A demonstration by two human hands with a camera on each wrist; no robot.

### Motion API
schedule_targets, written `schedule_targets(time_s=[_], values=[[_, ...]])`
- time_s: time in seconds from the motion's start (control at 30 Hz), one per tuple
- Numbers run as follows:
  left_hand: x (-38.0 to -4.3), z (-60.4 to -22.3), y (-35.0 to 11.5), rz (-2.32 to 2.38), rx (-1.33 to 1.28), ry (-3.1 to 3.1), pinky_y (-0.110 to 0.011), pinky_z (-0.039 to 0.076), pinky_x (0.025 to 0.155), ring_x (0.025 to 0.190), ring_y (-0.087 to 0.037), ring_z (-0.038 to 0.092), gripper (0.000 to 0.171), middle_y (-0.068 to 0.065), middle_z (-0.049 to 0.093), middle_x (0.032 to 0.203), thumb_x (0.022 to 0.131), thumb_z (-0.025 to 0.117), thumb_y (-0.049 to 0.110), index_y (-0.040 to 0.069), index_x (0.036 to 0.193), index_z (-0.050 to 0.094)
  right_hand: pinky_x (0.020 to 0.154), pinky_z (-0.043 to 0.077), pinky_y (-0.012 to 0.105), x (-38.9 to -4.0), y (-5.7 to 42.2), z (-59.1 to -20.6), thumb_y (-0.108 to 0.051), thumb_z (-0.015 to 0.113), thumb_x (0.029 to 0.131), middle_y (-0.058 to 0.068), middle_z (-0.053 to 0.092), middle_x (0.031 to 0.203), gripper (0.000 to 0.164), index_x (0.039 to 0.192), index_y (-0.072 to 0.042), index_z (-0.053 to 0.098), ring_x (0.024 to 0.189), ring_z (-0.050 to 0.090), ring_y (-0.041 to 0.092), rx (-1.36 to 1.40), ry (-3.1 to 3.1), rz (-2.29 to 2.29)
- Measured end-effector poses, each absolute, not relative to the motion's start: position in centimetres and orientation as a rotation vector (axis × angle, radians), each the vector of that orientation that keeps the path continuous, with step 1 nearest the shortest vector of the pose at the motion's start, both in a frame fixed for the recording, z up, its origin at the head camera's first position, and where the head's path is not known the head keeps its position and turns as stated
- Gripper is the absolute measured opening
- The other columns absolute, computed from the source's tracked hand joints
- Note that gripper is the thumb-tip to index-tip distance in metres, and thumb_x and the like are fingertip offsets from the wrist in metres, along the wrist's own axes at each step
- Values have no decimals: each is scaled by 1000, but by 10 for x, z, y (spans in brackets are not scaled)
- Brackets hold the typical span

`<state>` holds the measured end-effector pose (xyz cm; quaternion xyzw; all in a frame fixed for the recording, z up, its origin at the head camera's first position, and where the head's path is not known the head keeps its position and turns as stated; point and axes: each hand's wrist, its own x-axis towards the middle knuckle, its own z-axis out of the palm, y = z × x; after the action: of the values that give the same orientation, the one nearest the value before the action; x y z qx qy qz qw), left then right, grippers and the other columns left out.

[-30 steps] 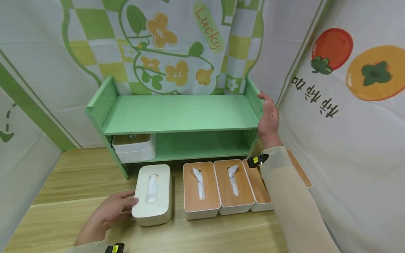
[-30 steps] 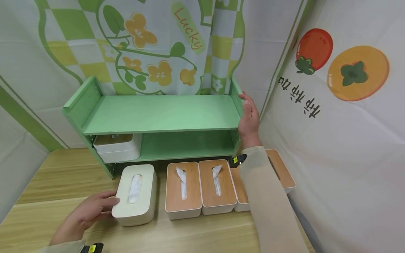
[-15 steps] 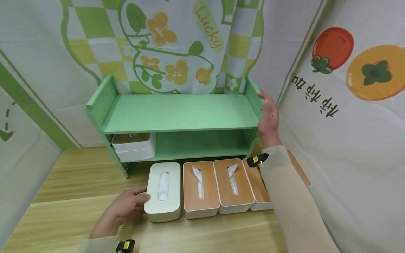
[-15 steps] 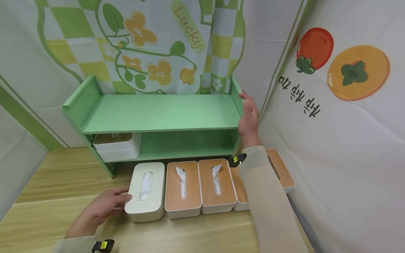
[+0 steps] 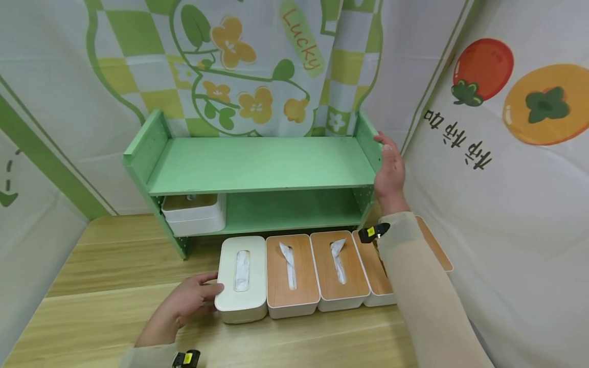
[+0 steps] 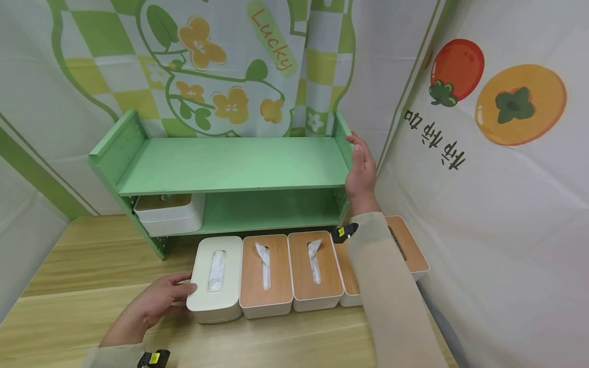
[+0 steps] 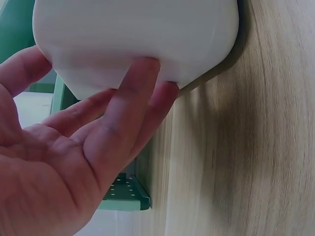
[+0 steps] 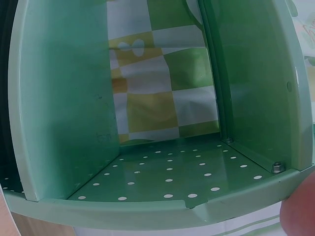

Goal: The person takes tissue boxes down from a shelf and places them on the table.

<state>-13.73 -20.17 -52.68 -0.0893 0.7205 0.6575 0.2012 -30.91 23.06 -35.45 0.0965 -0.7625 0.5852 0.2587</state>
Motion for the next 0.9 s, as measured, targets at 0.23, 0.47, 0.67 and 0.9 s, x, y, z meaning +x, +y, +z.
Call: schedule_targets(time_s=[0.23,0.47,0.67,0.9], values=[[-135,-524,-201,1826,-222,2019,-44,57,75,89,-27,66,59,-16,67,103,99,61,12,-15,144,34,115,16,39,-314,233,-359,-42,27,109,-16,37,154,46,140,-22,55,142,24,7,263,-2064,1574],[-134,-525,-198,1819,-201,2051,-45,56,73,87,-26,66,56,-16,66,107,101,57,11,-15,144,34,115,16,40,-314,233,-359,-44,27,109,-18,38,153,47,139,-21,55,141,24,7,266,-2063,1571],[-131,-523,-189,1689,-190,2255,-46,56,77,96,-33,65,53,-30,58,124,101,54,11,-14,144,35,115,15,42,-315,233,-359,-45,27,108,-20,38,152,48,138,-22,55,141,24,6,263,-2065,1564],[-127,-502,-185,1159,85,3076,-61,41,98,127,-49,47,63,-33,45,142,99,58,26,-11,146,38,115,15,42,-314,233,-358,-44,26,108,-20,38,152,47,139,-22,55,141,24,6,261,-2071,1572]])
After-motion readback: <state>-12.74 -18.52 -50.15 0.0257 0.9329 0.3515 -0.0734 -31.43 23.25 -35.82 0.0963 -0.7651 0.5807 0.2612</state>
